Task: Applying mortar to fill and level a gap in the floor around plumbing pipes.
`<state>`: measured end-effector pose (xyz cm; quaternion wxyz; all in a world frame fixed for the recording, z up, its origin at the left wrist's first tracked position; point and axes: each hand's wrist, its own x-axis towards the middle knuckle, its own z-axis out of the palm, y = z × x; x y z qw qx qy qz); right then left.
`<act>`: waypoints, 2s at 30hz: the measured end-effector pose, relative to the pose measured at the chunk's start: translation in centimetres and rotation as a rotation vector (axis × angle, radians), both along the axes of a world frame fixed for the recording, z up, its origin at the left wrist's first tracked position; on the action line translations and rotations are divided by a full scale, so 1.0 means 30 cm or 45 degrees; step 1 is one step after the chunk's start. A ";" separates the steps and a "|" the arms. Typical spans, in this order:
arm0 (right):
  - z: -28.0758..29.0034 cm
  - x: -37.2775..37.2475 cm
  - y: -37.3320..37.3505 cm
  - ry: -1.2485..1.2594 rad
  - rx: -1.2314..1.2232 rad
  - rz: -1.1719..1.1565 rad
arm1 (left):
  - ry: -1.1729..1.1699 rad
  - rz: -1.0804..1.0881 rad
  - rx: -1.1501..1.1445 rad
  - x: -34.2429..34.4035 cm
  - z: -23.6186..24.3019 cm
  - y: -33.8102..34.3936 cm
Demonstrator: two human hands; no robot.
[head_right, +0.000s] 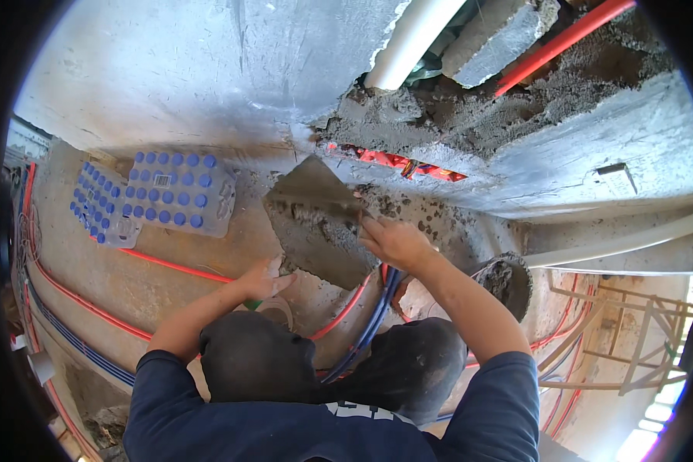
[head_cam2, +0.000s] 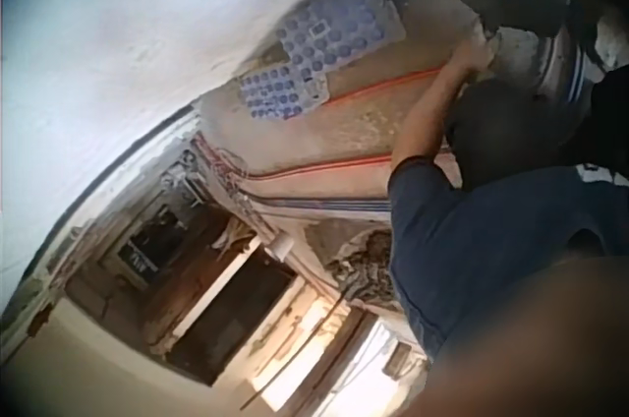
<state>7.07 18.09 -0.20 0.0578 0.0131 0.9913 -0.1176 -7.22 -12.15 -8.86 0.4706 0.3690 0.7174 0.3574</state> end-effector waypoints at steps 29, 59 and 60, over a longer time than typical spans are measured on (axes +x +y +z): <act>0.127 0.457 0.267 0.129 -0.317 -0.635 | 1.054 -0.651 0.069 -0.074 -0.118 -0.075; -0.192 0.248 0.107 0.029 -0.063 -0.196 | 0.729 0.036 0.067 0.071 0.052 0.072; -0.214 0.219 0.091 0.081 -0.109 -0.187 | 0.617 0.163 0.002 0.086 0.062 0.082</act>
